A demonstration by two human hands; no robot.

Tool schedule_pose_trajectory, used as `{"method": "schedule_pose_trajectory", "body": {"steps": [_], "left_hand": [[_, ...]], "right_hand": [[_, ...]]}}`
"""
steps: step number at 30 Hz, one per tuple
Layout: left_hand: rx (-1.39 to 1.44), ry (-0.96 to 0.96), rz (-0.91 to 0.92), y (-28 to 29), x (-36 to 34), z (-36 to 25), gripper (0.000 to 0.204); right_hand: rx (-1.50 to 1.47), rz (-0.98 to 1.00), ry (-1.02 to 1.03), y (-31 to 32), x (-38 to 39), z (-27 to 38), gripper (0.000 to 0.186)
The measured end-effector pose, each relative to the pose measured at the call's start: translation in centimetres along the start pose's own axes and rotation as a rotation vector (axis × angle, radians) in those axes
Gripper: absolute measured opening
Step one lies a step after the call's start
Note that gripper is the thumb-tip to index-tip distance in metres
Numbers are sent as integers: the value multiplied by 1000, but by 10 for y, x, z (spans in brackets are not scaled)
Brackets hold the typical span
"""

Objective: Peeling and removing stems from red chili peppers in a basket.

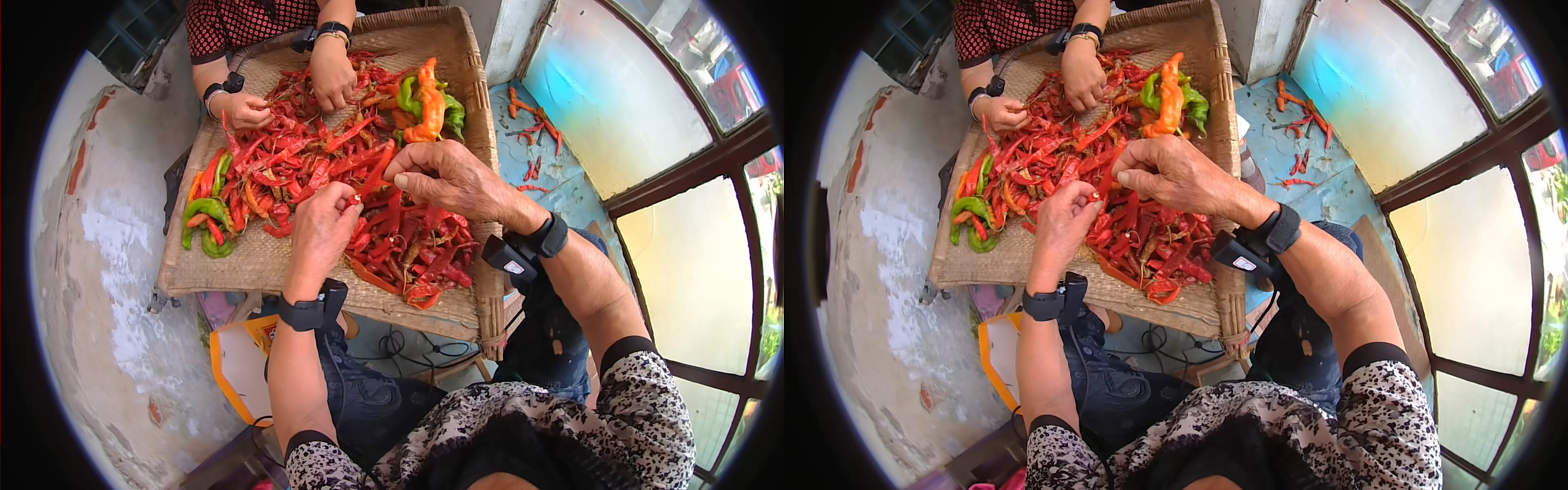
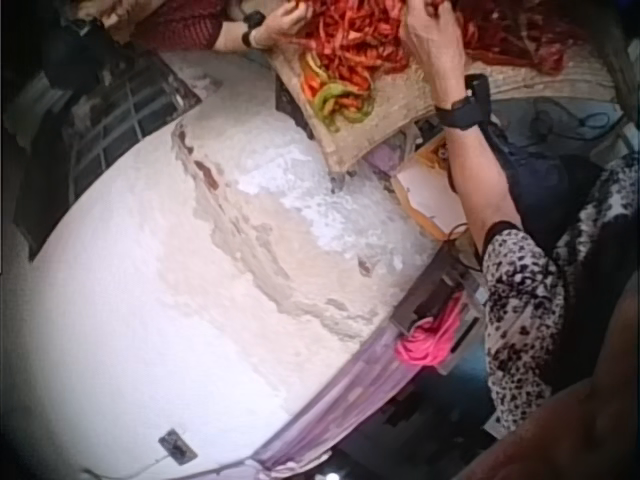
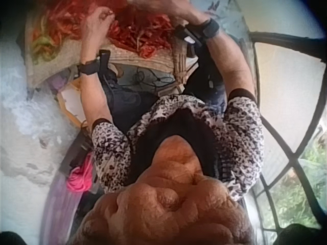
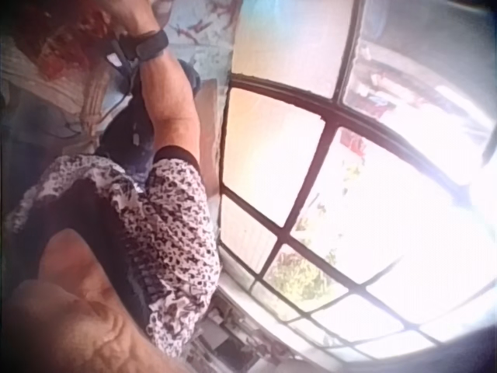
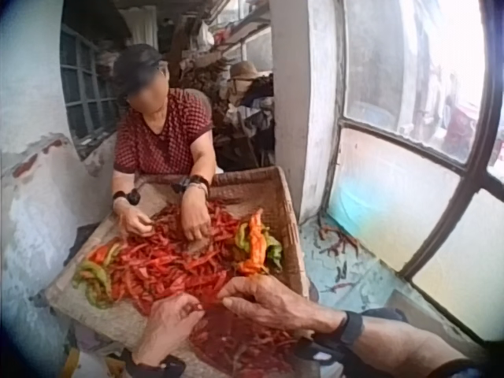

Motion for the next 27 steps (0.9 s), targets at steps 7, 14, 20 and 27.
{"method": "schedule_pose_trajectory", "body": {"steps": [7, 14, 20, 27], "left_hand": [[575, 5, 27, 13, 5, -11, 18], [550, -150, -126, 26, 12, -34, 13], [1150, -131, -345, 65, 13, -12, 19], [981, 89, 122, 6, 15, -31, 41]], "right_hand": [[47, 56, -65, -14, 2, 9, 36], [-156, -302, 144, 7, -6, 13, 25], [-357, -311, -111, 14, -3, -6, 29], [-415, -215, -45, -4, -6, 0, 20]]}}
Point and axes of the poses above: each hand's wrist, its own x-axis away from the middle knuckle, its own y-axis out of the back of the hand, z = x × y, the point moved 8 cm from there along -x, towards the middle knuckle, and after that the axes turned 1 degree about y, right-handed, at the moved point
